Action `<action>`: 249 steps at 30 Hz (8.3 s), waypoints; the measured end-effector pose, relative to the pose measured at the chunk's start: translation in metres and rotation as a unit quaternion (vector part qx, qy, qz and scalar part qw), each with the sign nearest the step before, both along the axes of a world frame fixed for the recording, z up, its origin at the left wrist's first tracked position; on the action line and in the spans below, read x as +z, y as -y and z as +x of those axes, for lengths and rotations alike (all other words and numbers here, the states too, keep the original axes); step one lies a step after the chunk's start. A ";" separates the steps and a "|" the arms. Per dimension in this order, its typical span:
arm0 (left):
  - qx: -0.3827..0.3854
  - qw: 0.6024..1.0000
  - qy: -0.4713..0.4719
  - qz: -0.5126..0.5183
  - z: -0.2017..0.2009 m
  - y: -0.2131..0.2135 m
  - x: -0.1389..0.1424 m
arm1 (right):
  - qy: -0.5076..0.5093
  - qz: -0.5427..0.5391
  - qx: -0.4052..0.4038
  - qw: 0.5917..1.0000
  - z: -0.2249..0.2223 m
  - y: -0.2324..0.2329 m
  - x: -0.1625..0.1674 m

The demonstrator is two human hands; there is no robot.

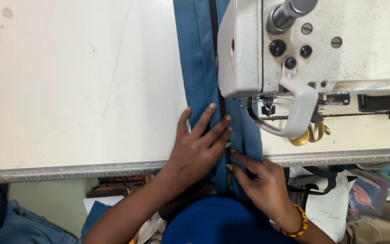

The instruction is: The person sews a zipper onto a blue fabric panel using a sewing machine, then trims excess thread with scissors. They later handle a grey garment with a zipper, trimming threads along the seam.

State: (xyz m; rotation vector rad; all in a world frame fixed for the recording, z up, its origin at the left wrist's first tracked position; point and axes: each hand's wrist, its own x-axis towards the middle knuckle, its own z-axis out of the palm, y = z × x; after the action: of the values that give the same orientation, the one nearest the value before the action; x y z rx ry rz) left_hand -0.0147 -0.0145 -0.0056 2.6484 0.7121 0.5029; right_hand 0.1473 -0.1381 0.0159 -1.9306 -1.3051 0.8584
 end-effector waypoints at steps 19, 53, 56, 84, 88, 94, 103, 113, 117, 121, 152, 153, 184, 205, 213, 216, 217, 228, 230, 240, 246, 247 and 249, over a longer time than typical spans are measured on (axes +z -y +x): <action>-0.017 1.000 0.006 0.006 0.009 -0.030 0.005 | 0.025 -0.071 -0.004 0.997 0.013 -0.039 -0.003; 0.186 0.907 0.277 -0.256 -0.037 0.160 -0.013 | -0.364 0.043 -0.093 0.926 0.007 0.090 -0.028; 0.215 0.819 0.313 -0.430 -0.024 0.195 -0.031 | -0.448 0.001 -0.125 0.885 0.006 0.117 -0.045; 0.273 0.644 0.437 -0.566 0.007 0.256 -0.049 | -0.525 -0.010 -0.105 0.845 -0.012 0.164 -0.041; 0.280 0.714 0.404 -0.499 0.003 0.256 -0.038 | -0.528 0.008 -0.102 0.843 -0.011 0.167 -0.036; 0.231 0.718 0.435 -0.492 -0.003 0.255 -0.019 | -0.589 -0.005 -0.054 0.806 0.000 0.169 -0.032; 0.214 0.699 0.386 -0.563 -0.012 0.254 -0.049 | -0.615 -0.094 -0.106 0.776 -0.006 0.158 -0.055; 0.155 0.860 0.380 -0.304 -0.049 0.168 -0.143 | -0.535 -0.089 -0.120 0.831 -0.008 0.161 -0.029; 0.118 0.794 0.316 -0.506 -0.047 0.148 -0.137 | -0.541 -0.107 -0.121 0.825 -0.010 0.160 -0.025; 0.070 0.741 0.329 -0.581 -0.040 0.163 -0.116 | -0.547 -0.101 -0.119 0.822 -0.009 0.165 -0.022; 0.246 0.583 0.336 -0.698 -0.049 0.266 -0.059 | -0.515 -0.090 -0.153 0.838 -0.035 0.203 -0.047; 0.242 0.583 0.335 -0.700 -0.050 0.267 -0.059 | -0.518 -0.091 -0.156 0.836 -0.036 0.204 -0.048; 0.227 0.577 0.318 -0.718 -0.056 0.285 -0.058 | -0.542 -0.072 -0.177 0.818 -0.043 0.215 -0.059; 0.245 0.652 0.277 -0.662 -0.053 0.283 -0.066 | -0.518 -0.115 -0.141 0.836 -0.045 0.215 -0.084; 0.077 0.935 -0.173 -0.299 -0.090 0.209 0.006 | -0.476 -0.088 -0.117 0.867 -0.051 0.217 -0.096; 0.116 0.988 -0.090 -0.051 -0.067 0.163 0.031 | -0.474 -0.085 -0.115 0.869 -0.050 0.220 -0.092; 0.120 0.992 -0.024 -0.030 -0.049 0.142 0.033 | -0.474 -0.081 -0.116 0.869 -0.051 0.222 -0.089; 0.085 0.985 -0.121 0.087 0.004 0.055 -0.028 | -0.445 -0.084 -0.105 0.886 -0.050 0.222 -0.070; 0.088 0.988 -0.103 0.079 0.003 0.054 -0.030 | -0.444 -0.064 -0.089 0.889 -0.049 0.224 -0.069; 0.047 0.991 -0.075 0.096 -0.001 0.063 -0.029 | -0.377 -0.121 -0.083 0.914 -0.043 0.217 -0.074; 0.021 0.997 -0.016 0.067 -0.010 0.076 -0.024 | -0.412 -0.164 -0.066 0.894 -0.031 0.214 -0.079; 0.023 0.998 -0.005 0.060 -0.011 0.077 -0.023 | -0.421 -0.168 -0.065 0.889 -0.030 0.210 -0.082; 0.028 0.998 0.020 0.053 -0.011 0.077 -0.020 | -0.378 -0.204 -0.058 0.901 -0.028 0.201 -0.090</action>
State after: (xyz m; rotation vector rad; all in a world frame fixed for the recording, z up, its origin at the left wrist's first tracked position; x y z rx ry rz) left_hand -0.0257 -0.0912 -0.0255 2.7139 0.7696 0.6249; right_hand 0.1195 -0.3394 -0.0740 -1.6442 -0.5607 1.7004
